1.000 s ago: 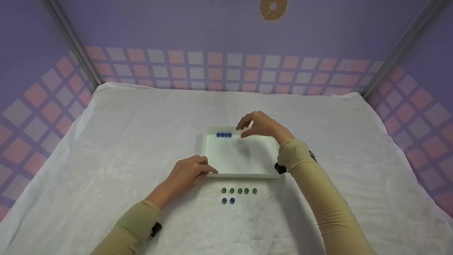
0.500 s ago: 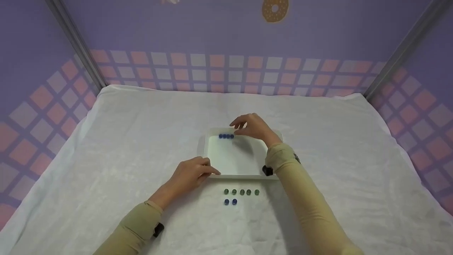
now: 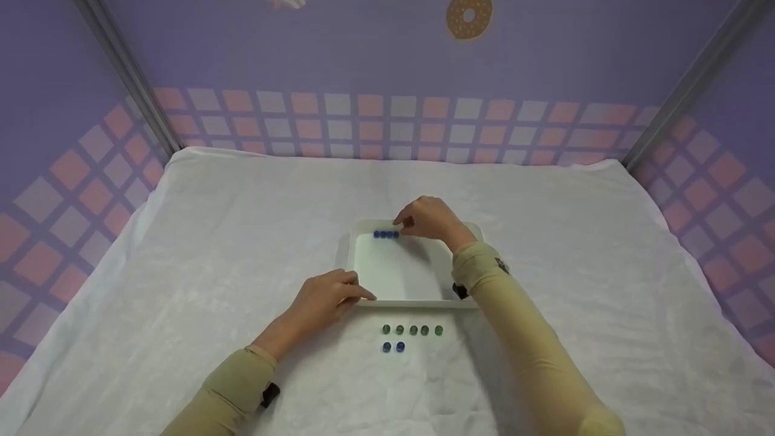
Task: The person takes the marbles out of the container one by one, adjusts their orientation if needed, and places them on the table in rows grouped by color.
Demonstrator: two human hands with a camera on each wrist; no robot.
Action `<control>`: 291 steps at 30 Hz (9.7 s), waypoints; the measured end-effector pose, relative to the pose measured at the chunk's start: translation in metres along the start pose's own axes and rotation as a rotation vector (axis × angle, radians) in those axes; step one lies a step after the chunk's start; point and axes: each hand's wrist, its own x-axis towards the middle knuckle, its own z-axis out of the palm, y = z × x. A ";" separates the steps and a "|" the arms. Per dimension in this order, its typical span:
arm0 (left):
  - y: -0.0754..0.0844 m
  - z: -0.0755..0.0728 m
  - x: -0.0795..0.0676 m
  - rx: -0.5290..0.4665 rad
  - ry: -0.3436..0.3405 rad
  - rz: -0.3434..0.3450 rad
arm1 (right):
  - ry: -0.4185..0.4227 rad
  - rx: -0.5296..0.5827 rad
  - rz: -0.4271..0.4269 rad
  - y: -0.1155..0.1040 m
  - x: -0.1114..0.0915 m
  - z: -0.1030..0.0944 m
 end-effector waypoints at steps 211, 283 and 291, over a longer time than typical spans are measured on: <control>0.001 0.000 -0.001 0.002 -0.014 -0.006 | 0.106 0.151 -0.094 -0.113 -0.191 0.044; 0.001 0.000 0.000 0.005 -0.008 -0.014 | -0.395 0.146 -0.259 -0.081 -0.147 -0.066; 0.001 -0.001 0.000 -0.008 -0.015 -0.025 | -0.502 0.243 -0.216 -0.068 -0.131 -0.084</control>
